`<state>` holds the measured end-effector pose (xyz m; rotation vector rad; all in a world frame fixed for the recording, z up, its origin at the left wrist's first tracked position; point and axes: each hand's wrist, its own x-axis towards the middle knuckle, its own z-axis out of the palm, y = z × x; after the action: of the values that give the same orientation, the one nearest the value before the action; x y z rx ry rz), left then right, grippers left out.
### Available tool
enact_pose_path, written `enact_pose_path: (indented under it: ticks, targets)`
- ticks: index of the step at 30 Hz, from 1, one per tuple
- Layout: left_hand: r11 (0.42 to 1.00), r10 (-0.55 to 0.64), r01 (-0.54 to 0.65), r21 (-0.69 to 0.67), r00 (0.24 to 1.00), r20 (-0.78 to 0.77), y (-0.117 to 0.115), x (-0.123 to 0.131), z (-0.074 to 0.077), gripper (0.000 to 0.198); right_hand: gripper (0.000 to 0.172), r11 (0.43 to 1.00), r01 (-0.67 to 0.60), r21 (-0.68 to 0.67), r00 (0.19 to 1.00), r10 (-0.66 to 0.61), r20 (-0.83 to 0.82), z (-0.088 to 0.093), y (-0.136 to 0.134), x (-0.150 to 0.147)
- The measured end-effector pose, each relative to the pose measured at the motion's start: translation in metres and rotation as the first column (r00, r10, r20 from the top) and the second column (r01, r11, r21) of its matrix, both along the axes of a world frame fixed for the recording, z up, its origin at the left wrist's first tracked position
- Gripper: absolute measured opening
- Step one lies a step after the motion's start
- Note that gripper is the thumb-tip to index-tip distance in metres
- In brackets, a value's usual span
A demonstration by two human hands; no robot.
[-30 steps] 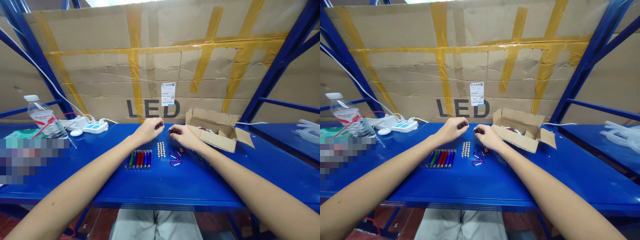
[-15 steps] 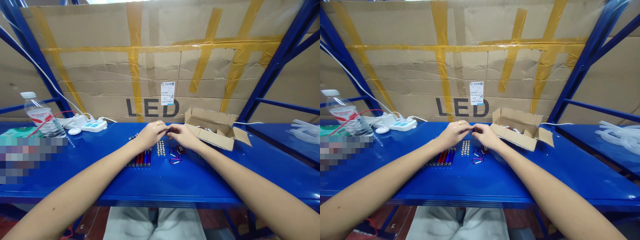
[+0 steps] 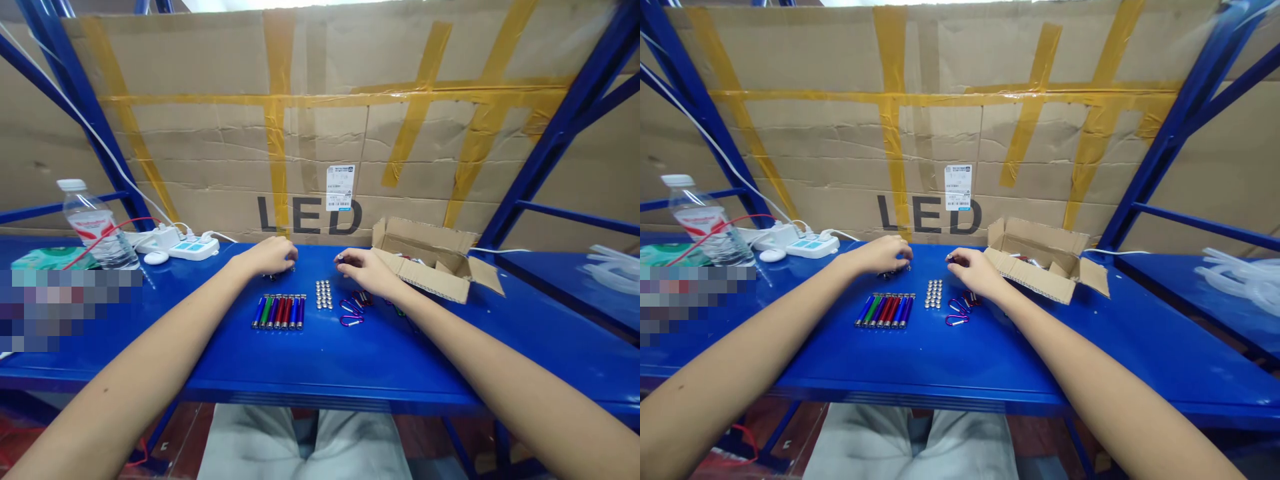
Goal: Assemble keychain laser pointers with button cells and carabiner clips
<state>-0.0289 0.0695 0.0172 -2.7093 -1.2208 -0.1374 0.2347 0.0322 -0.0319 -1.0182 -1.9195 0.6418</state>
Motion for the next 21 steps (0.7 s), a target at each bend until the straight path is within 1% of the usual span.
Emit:
enact_pose_path:
  ticks: [2,5,10,13,16,18,21]
  targets:
    - [0.999,0.026,-0.027,-0.024,0.999,-0.021,0.001,0.002,-0.006,0.024,0.012,1.0,0.007,0.009,1.0,-0.007,0.008,0.001,-0.001,-0.001]
    - [0.997,0.048,-0.048,-0.055,0.999,-0.008,0.001,0.007,-0.011,0.022,0.012,1.0,0.006,0.001,1.0,-0.006,0.026,0.004,-0.004,-0.002]
    - [0.998,0.022,-0.019,-0.06,0.998,0.058,0.001,0.011,-0.017,0.019,0.013,0.999,0.011,0.035,0.997,-0.014,0.073,0.005,-0.007,-0.003]
    - [0.997,-0.03,0.04,-0.061,0.987,0.16,0.001,0.016,-0.019,0.02,0.014,0.999,0.006,0.052,0.996,-0.011,0.089,0.004,-0.007,-0.003]
    - [0.993,-0.088,0.108,-0.055,0.954,0.286,-0.001,0.022,-0.019,0.021,0.015,0.999,-0.002,0.052,0.995,-0.003,0.099,0.004,-0.007,-0.003]
    - [0.986,-0.133,0.16,-0.042,0.918,0.375,-0.005,0.028,-0.017,0.02,0.015,0.999,0.003,0.052,0.994,-0.009,0.113,0.004,-0.007,-0.003]
    - [0.972,-0.202,0.234,0.002,0.834,0.514,-0.017,0.039,-0.01,0.017,0.017,0.998,0.012,0.065,0.99,-0.021,0.141,0.006,-0.009,-0.003]
